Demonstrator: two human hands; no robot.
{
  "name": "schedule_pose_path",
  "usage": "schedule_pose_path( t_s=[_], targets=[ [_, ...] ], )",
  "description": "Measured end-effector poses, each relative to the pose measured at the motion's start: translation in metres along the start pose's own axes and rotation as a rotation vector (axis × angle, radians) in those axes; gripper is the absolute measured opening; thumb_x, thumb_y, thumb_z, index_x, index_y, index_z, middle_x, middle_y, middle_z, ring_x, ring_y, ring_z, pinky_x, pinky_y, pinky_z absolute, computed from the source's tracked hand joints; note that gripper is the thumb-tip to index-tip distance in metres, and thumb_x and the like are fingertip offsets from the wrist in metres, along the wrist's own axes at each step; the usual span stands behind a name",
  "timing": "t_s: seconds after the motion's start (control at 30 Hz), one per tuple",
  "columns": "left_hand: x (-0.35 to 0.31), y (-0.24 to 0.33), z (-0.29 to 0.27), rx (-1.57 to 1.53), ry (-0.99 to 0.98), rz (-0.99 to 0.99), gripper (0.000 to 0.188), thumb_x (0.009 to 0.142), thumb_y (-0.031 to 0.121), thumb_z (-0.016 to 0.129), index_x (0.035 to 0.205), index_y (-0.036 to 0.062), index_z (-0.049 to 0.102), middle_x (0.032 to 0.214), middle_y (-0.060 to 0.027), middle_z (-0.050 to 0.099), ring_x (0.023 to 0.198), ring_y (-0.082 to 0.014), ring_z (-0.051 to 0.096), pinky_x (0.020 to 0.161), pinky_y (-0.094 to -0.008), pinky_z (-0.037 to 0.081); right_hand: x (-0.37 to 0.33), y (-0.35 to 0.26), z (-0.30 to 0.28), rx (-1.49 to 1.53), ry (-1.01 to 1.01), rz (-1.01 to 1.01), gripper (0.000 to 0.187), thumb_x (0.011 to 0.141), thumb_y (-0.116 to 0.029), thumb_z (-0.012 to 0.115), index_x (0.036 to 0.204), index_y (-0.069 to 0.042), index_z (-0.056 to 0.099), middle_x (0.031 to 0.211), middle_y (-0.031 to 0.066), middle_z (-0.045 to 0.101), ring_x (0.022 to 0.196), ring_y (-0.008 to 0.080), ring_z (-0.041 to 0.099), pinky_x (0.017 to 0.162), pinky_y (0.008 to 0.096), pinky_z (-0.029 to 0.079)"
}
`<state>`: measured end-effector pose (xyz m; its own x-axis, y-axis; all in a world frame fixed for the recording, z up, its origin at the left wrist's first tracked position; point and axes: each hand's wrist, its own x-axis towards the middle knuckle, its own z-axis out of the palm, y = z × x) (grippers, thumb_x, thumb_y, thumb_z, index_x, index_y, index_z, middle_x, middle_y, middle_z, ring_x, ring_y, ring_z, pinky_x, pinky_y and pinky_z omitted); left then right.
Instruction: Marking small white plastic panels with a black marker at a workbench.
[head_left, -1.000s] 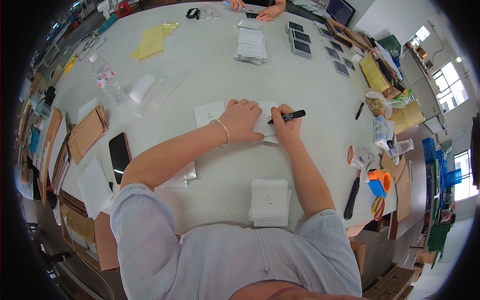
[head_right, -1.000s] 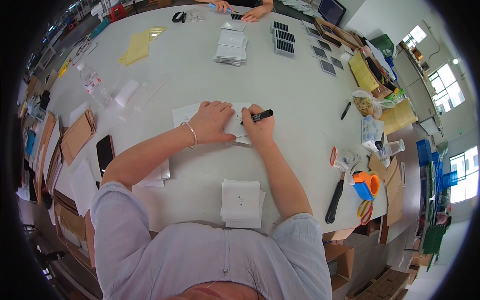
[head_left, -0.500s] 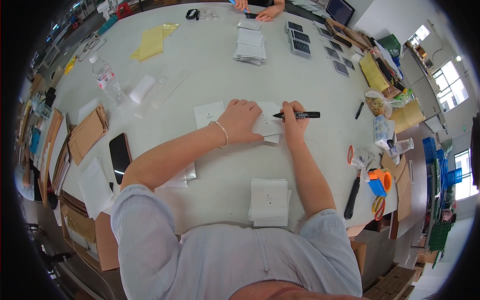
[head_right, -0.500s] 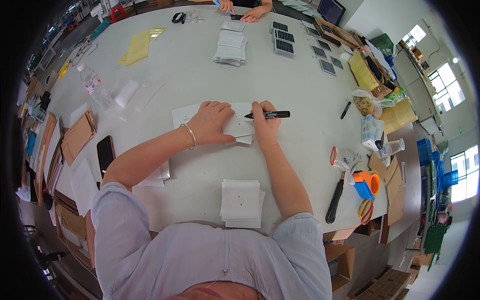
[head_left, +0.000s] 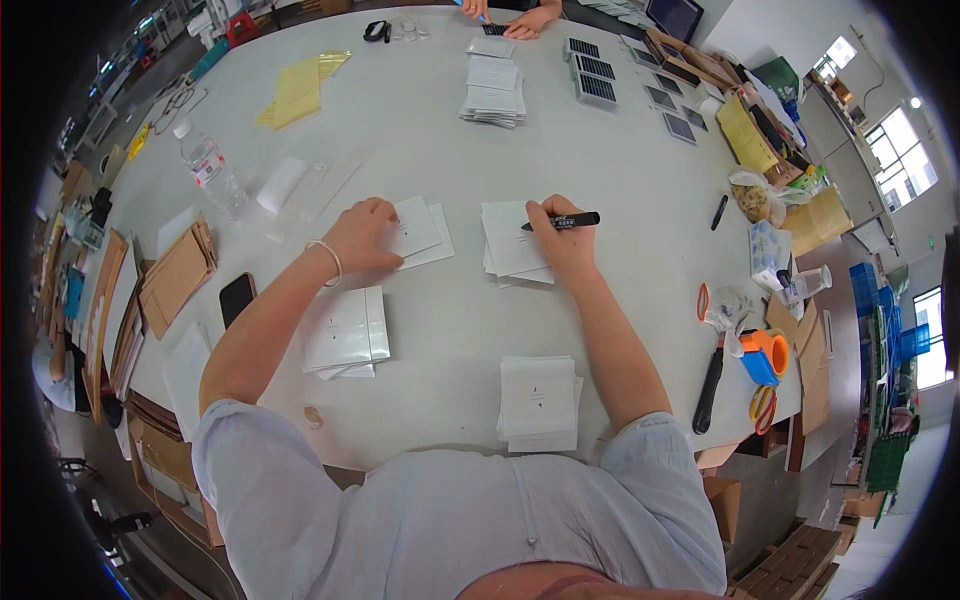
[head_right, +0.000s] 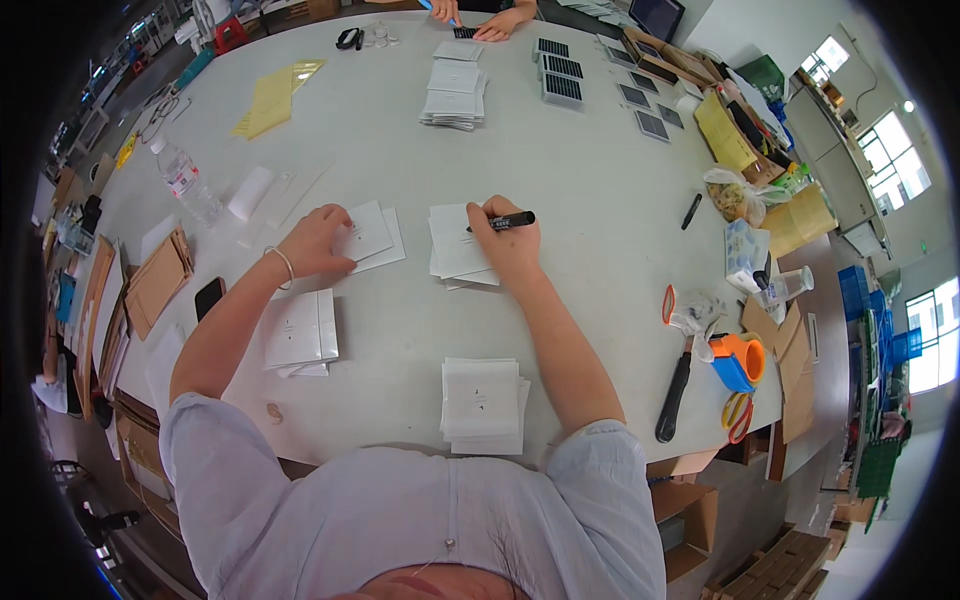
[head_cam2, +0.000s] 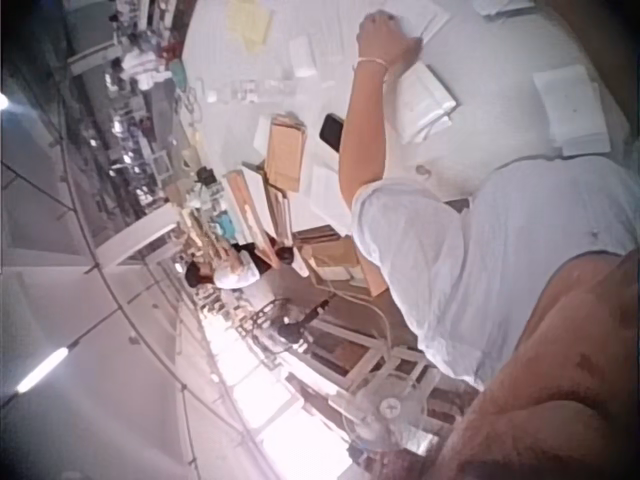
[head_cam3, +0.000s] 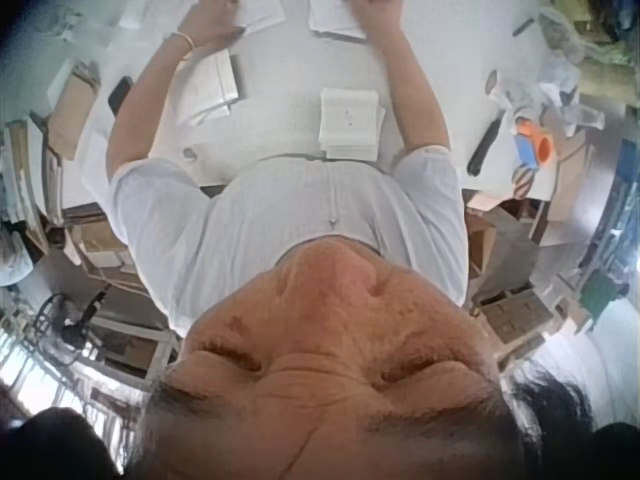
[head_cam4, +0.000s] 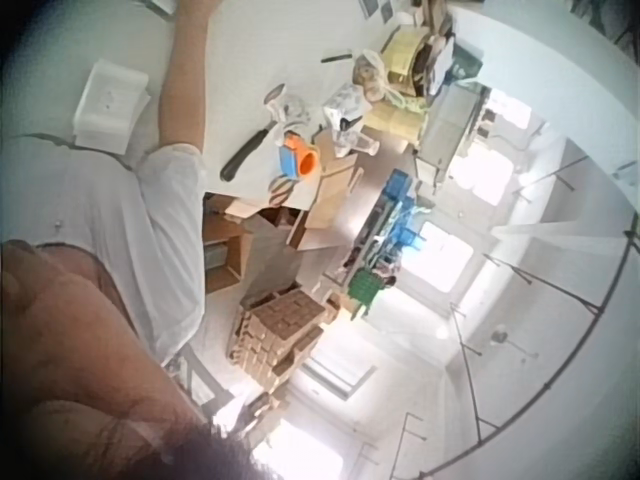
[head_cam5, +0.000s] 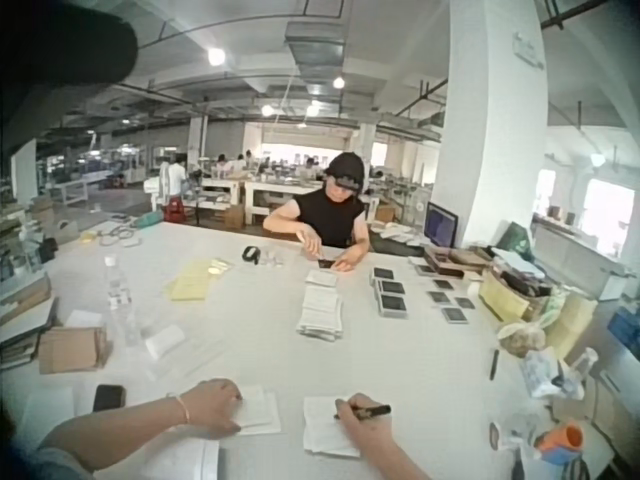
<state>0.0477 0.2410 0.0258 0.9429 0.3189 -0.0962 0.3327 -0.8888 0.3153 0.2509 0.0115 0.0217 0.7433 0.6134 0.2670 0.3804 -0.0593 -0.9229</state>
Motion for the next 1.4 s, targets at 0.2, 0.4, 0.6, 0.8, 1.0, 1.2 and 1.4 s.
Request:
schedule_pose_path(
  t_s=[0.2,0.4,0.6,0.8,1.0,1.2,1.4],
  targets=[
    [0.019,0.055,0.008,-0.11,0.198,0.2,0.062,0.064,0.037,0.077,0.114,0.0073,0.054,0.128,-0.0146,0.047,0.124,-0.032,0.04,0.104,-0.0415,0.032,0.001,0.007,0.001,-0.079,-0.012,-0.026,0.025,0.082,-0.021,0.066,0.068,-0.003,0.056,0.058,0.0023,0.055,0.053,0.0104,0.044,0.051,0.0276,0.038],
    [0.031,0.113,0.012,-0.098,0.108,0.318,0.066,0.066,0.043,0.075,0.116,0.0048,0.055,0.132,-0.0149,0.045,0.124,-0.031,0.04,0.103,-0.0426,0.032,0.0,0.009,0.006,-0.157,0.024,-0.089,0.025,0.081,-0.021,0.067,0.067,-0.004,0.056,0.056,0.003,0.055,0.05,0.0116,0.045,0.049,0.0284,0.039],
    [0.034,0.122,0.016,-0.042,0.074,0.283,0.066,0.067,0.042,0.074,0.116,0.0024,0.055,0.131,-0.0139,0.045,0.123,-0.0302,0.041,0.101,-0.0416,0.034,-0.001,0.019,0.004,-0.074,0.04,-0.106,0.026,0.081,-0.018,0.066,0.064,-0.003,0.052,0.053,0.0014,0.05,0.049,0.0102,0.041,0.047,0.0285,0.035],
    [0.035,0.125,0.013,-0.03,0.058,0.263,0.064,0.067,0.041,0.074,0.114,0.002,0.055,0.128,-0.0131,0.047,0.12,-0.0296,0.043,0.099,-0.0409,0.036,-0.006,0.021,0.001,0.095,0.023,-0.085,0.027,0.08,-0.011,0.064,0.06,-0.003,0.048,0.05,-0.0016,0.04,0.05,0.0066,0.033,0.045,0.0278,0.029],
    [0.034,0.125,0.013,-0.018,0.064,0.274,0.063,0.066,0.04,0.075,0.113,0.0022,0.055,0.127,-0.0126,0.048,0.119,-0.0293,0.043,0.099,-0.0406,0.036,-0.006,0.024,0.004,-0.025,0.035,-0.13,0.028,0.08,-0.012,0.064,0.059,-0.003,0.047,0.049,0.0,0.041,0.047,0.0084,0.034,0.044,0.0282,0.03],
    [0.034,0.124,0.016,-0.032,0.089,0.289,0.062,0.066,0.039,0.075,0.112,0.0024,0.056,0.125,-0.0124,0.048,0.118,-0.0291,0.044,0.099,-0.0406,0.036,-0.005,0.026,0.003,0.002,0.039,-0.134,0.027,0.08,-0.012,0.064,0.06,-0.003,0.048,0.048,0.0011,0.041,0.046,0.0098,0.034,0.045,0.0288,0.031],
    [0.036,0.118,0.017,-0.124,0.133,0.341,0.057,0.063,0.033,0.077,0.107,0.004,0.054,0.123,-0.0137,0.05,0.115,-0.0312,0.046,0.098,-0.0388,0.038,-0.006,0.003,-0.006,0.277,0.11,0.033,0.027,0.083,-0.013,0.064,0.062,-0.003,0.05,0.062,-0.0007,0.051,0.055,0.0056,0.042,0.049,0.0248,0.035]
  ],
)
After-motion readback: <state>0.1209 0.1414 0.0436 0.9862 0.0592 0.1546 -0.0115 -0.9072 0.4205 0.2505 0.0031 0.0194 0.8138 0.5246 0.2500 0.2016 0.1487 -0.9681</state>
